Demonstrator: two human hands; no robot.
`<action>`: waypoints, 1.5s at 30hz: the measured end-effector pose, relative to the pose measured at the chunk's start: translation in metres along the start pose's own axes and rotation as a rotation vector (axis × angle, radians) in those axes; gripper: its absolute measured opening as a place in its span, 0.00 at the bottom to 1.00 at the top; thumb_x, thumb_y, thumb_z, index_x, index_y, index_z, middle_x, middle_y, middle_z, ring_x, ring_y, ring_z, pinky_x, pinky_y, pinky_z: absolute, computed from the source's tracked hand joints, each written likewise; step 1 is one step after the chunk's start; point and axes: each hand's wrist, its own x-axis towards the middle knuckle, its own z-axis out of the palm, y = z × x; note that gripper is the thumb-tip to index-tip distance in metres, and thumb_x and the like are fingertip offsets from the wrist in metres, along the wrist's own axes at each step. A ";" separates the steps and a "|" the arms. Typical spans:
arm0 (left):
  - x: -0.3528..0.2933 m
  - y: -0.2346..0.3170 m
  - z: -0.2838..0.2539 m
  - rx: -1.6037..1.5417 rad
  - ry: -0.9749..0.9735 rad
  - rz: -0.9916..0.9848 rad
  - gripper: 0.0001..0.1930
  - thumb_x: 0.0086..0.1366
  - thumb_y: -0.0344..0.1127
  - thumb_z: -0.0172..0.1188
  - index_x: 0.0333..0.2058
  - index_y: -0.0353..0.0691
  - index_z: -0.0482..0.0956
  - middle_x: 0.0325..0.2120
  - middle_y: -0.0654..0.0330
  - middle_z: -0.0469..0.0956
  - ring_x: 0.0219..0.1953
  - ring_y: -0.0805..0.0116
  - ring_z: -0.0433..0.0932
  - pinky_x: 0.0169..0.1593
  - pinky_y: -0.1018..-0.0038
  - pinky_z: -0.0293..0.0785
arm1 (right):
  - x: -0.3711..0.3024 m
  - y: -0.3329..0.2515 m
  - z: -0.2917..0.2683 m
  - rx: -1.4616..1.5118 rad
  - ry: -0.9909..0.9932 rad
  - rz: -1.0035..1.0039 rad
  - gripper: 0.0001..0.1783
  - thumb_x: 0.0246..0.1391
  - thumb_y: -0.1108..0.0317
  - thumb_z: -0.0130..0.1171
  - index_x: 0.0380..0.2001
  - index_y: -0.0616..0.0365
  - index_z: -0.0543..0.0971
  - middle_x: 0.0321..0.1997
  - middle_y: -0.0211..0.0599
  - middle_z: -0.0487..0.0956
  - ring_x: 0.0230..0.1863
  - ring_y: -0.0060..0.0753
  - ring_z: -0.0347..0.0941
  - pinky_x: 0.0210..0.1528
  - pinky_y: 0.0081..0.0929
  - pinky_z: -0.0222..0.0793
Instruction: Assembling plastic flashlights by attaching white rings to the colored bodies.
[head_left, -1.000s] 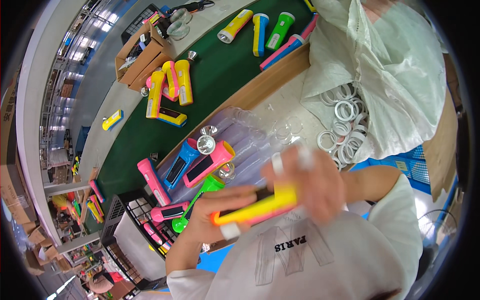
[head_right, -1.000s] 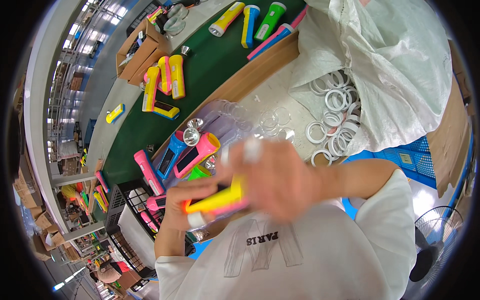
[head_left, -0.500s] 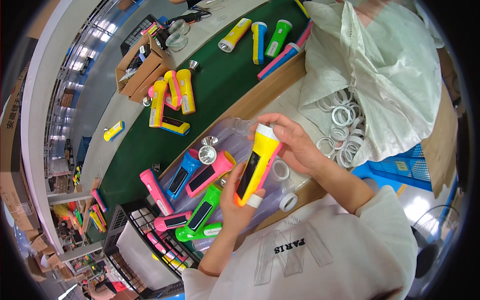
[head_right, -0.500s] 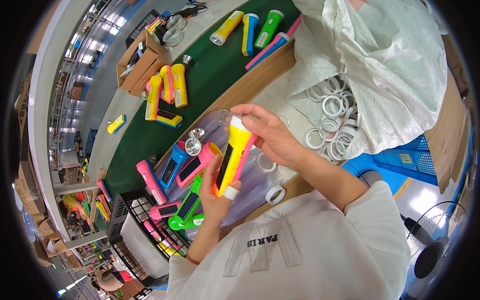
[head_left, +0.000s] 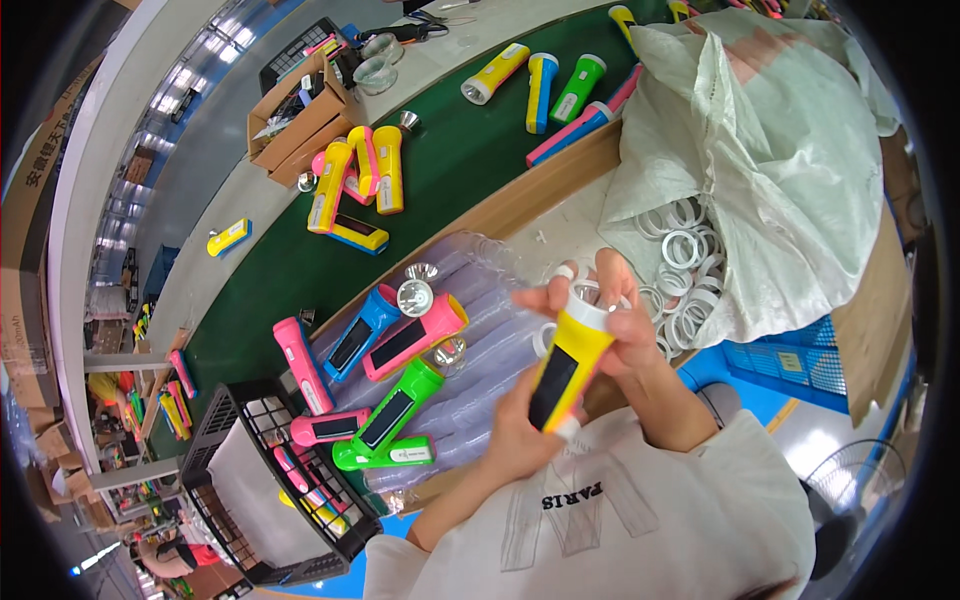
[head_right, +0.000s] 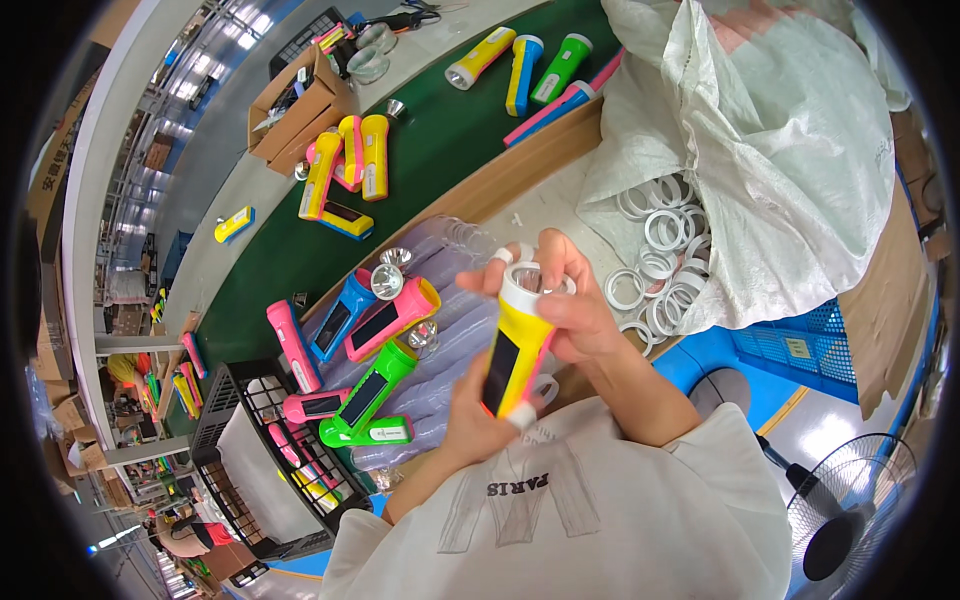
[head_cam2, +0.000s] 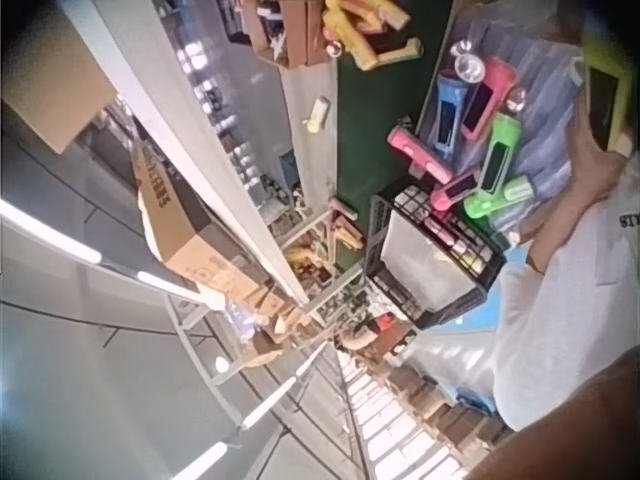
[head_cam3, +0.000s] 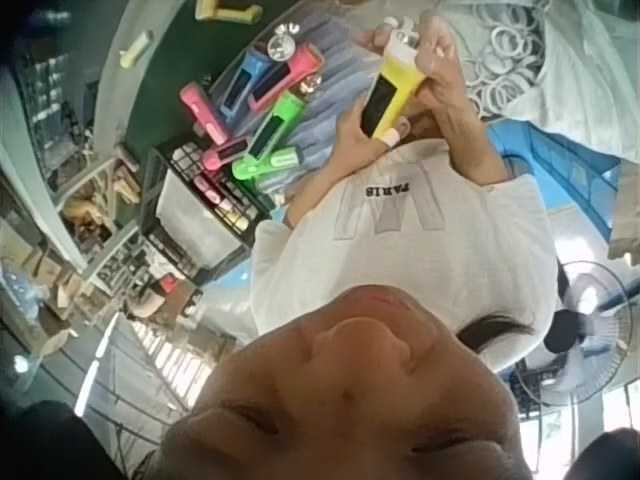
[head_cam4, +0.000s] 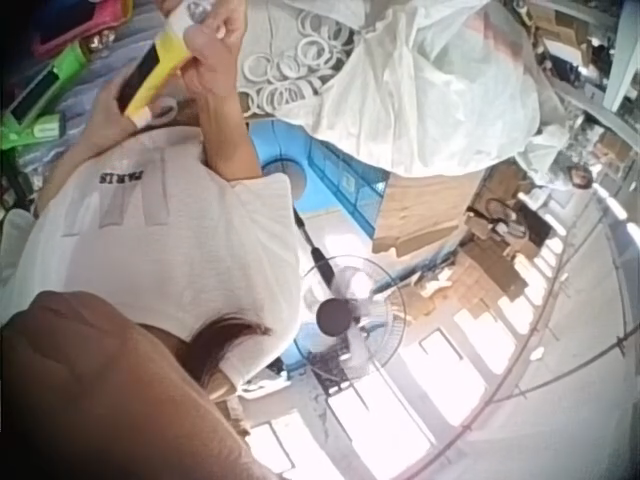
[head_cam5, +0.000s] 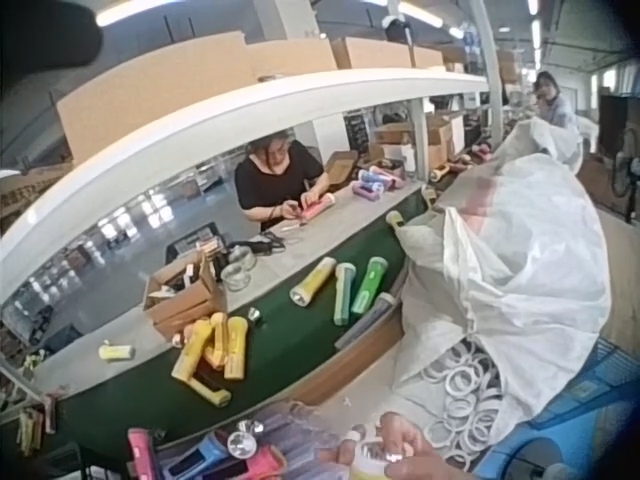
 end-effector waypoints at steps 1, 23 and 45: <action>0.005 -0.013 -0.004 0.147 0.059 -0.029 0.30 0.52 0.31 0.66 0.54 0.33 0.67 0.38 0.48 0.79 0.37 0.50 0.81 0.40 0.63 0.77 | -0.006 -0.002 0.001 -0.193 0.129 -0.008 0.12 0.52 0.72 0.58 0.31 0.49 0.64 0.43 0.48 0.75 0.56 0.49 0.71 0.61 0.46 0.63; 0.019 -0.025 -0.004 -0.255 -0.048 -0.400 0.29 0.58 0.33 0.66 0.56 0.35 0.65 0.38 0.55 0.76 0.37 0.68 0.77 0.42 0.74 0.75 | 0.002 -0.012 -0.005 -0.253 0.469 0.243 0.13 0.58 0.64 0.58 0.43 0.55 0.71 0.44 0.42 0.76 0.49 0.42 0.75 0.53 0.37 0.71; 0.032 -0.046 -0.006 -1.283 -0.133 -0.709 0.23 0.61 0.39 0.60 0.53 0.40 0.66 0.31 0.56 0.74 0.27 0.65 0.77 0.24 0.74 0.76 | -0.004 -0.023 -0.030 -0.205 0.574 0.277 0.15 0.64 0.60 0.50 0.48 0.59 0.70 0.43 0.40 0.77 0.45 0.32 0.75 0.48 0.30 0.72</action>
